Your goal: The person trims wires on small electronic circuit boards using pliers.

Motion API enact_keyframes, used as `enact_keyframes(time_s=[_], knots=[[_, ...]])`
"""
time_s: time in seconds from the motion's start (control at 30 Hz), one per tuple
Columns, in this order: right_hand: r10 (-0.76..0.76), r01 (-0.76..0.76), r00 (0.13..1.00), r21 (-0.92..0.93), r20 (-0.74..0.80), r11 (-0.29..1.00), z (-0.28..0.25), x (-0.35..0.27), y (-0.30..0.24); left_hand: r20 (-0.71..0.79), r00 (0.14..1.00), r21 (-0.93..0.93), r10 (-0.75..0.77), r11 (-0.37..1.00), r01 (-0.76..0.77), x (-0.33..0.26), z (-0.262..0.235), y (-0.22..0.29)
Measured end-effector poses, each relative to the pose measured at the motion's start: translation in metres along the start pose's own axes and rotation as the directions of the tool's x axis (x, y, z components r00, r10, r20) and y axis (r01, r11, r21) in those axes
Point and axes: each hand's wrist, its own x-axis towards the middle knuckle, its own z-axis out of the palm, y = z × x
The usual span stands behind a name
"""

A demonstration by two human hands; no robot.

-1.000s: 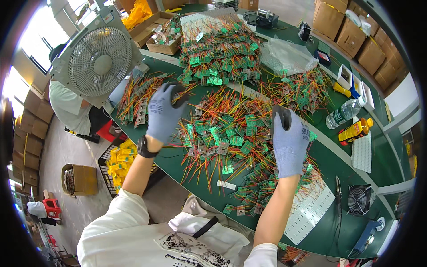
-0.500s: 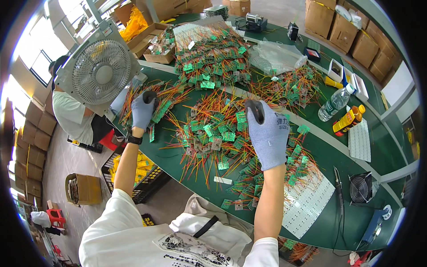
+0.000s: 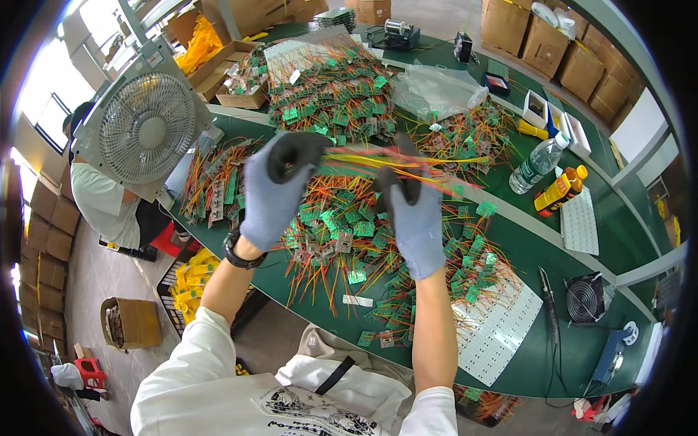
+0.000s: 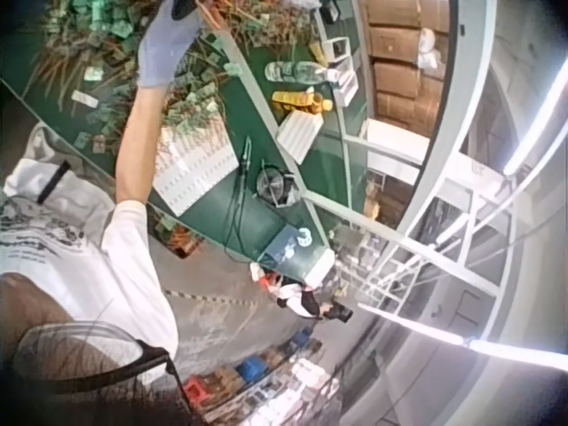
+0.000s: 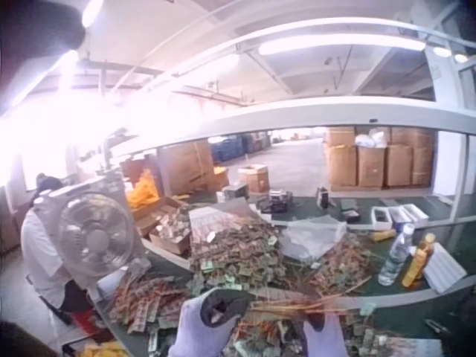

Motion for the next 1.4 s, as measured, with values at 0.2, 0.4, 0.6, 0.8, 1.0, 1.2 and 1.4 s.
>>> enact_keyframes(time_s=[0.2,0.4,0.6,0.8,1.0,1.2,1.4], knots=[[-0.039,0.129,0.834,0.125,-0.55,0.984,-0.002,0.004,-0.007,0.277,0.954,-0.102,0.116,0.991,-0.091,0.028,0.054,-0.006],[-0.547,0.287,0.726,-0.539,-0.417,0.792,-0.024,0.007,0.021,0.417,0.908,-0.146,-0.027,0.985,0.096,0.033,0.088,-0.024],[-0.58,0.126,0.721,-0.752,-0.379,0.647,-0.025,0.029,0.021,0.295,0.955,0.013,0.009,1.0,-0.014,0.037,0.104,-0.048],[-0.237,-0.031,0.875,-0.538,-0.422,0.842,-0.043,0.028,0.034,0.253,0.964,-0.082,0.075,0.995,-0.055,0.044,0.083,-0.046],[0.113,-0.145,0.914,-0.055,-0.39,0.988,-0.03,0.025,0.02,0.362,0.921,-0.051,0.142,0.99,-0.133,0.04,0.092,-0.046],[0.053,-0.096,0.972,-0.181,-0.229,0.979,-0.033,0.033,0.031,0.301,0.953,0.231,0.038,0.966,-0.112,0.032,0.083,-0.052],[0.047,-0.048,0.999,-0.273,-0.01,0.961,-0.031,0.031,0.029,0.241,0.967,0.227,0.079,0.964,-0.136,0.038,0.065,-0.037]])
